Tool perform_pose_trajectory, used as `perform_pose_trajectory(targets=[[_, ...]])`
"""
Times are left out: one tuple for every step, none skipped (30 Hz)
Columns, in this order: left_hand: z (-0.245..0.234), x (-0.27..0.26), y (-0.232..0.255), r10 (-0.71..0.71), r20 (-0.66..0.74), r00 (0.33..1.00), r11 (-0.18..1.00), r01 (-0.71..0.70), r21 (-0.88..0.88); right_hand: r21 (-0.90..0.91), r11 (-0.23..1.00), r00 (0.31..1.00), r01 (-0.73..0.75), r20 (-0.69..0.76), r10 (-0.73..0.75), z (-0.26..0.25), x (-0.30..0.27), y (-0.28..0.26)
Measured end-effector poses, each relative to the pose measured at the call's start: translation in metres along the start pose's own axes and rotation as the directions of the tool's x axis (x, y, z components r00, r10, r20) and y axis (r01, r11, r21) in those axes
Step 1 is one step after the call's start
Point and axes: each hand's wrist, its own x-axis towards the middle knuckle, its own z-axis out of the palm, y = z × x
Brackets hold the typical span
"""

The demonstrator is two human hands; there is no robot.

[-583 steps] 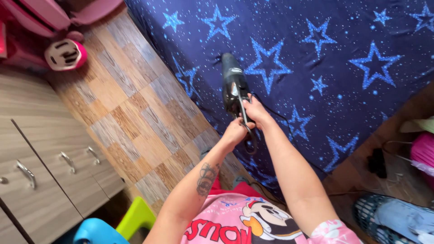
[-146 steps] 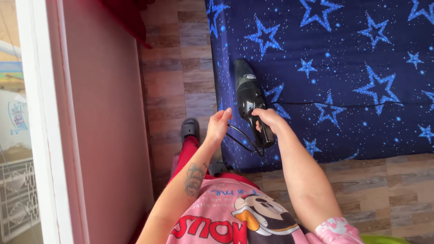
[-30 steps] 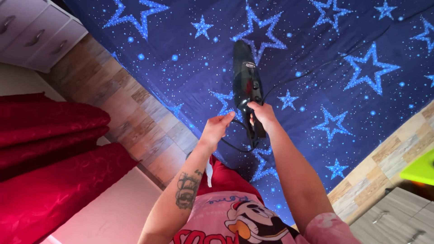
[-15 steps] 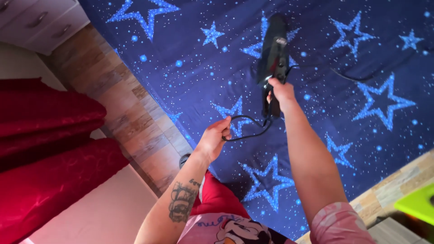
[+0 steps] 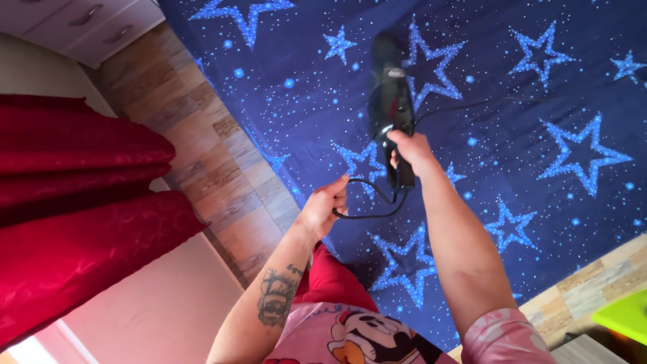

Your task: The recorder is shown smoothing the bedsheet and then using a handheld vacuum on it.

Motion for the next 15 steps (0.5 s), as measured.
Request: perform_pose_trajectory(targets=[[-0.009,-0.004,-0.005,-0.02,0.006,1.0,1.0,0.02,-0.011,-0.015,1.0,1.0,-0.008,0.023,0.009,0.006,-0.01,0.009],[-0.019,-0.008,-0.01,-0.04,0.012,0.999,0.999,0.04,-0.022,-0.031,0.999,0.999,-0.016,0.046,0.018,0.013,-0.02,0.018],[-0.025,-0.018,-0.011,-0.036,0.017,0.999,0.999,0.037,-0.023,-0.033,0.999,0.999,-0.011,0.045,0.012,0.02,-0.032,0.024],[-0.031,-0.028,-0.013,-0.043,0.014,0.999,0.999,0.043,-0.008,-0.052,0.999,0.999,-0.007,0.053,0.009,0.028,-0.045,0.031],[-0.038,-0.037,-0.013,-0.048,0.012,0.999,0.999,0.048,0.007,-0.072,0.997,0.998,-0.001,0.063,0.006,0.037,-0.057,0.038],[-0.044,-0.045,-0.014,-0.043,0.015,0.999,0.999,0.043,0.006,-0.074,0.997,0.998,0.005,0.063,-0.001,0.043,-0.068,0.044],[-0.051,-0.054,-0.017,-0.039,0.0,0.999,0.999,0.039,0.016,-0.117,0.993,0.997,-0.017,0.079,0.026,0.05,-0.079,0.051],[-0.058,-0.062,-0.019,-0.034,-0.016,0.999,0.999,0.035,0.027,-0.159,0.986,0.994,-0.038,0.094,0.054,0.056,-0.09,0.058],[-0.067,-0.068,-0.023,-0.031,-0.016,0.999,0.999,0.031,0.024,-0.162,0.986,0.994,-0.035,0.095,0.051,0.064,-0.101,0.066],[-0.075,-0.074,-0.028,-0.04,-0.014,0.999,0.999,0.04,0.006,-0.168,0.985,0.993,-0.033,0.102,0.051,0.071,-0.111,0.074],[-0.084,-0.08,-0.032,-0.048,-0.012,0.999,0.999,0.048,-0.009,-0.172,0.985,0.993,-0.029,0.109,0.048,0.079,-0.122,0.082],[-0.089,-0.088,-0.034,-0.044,-0.011,0.999,0.999,0.044,-0.009,-0.173,0.985,0.993,-0.024,0.111,0.043,0.086,-0.13,0.091],[-0.095,-0.097,-0.037,-0.057,-0.006,0.998,0.998,0.057,-0.011,-0.21,0.977,0.992,-0.021,0.12,0.047,0.093,-0.138,0.101],[-0.1,-0.105,-0.04,-0.071,-0.002,0.997,0.997,0.071,-0.012,-0.247,0.969,0.99,-0.018,0.129,0.052,0.099,-0.146,0.111],[-0.106,-0.111,-0.043,-0.068,0.002,0.998,0.998,0.068,-0.01,-0.247,0.969,0.991,-0.014,0.127,0.047,0.105,-0.157,0.119]])
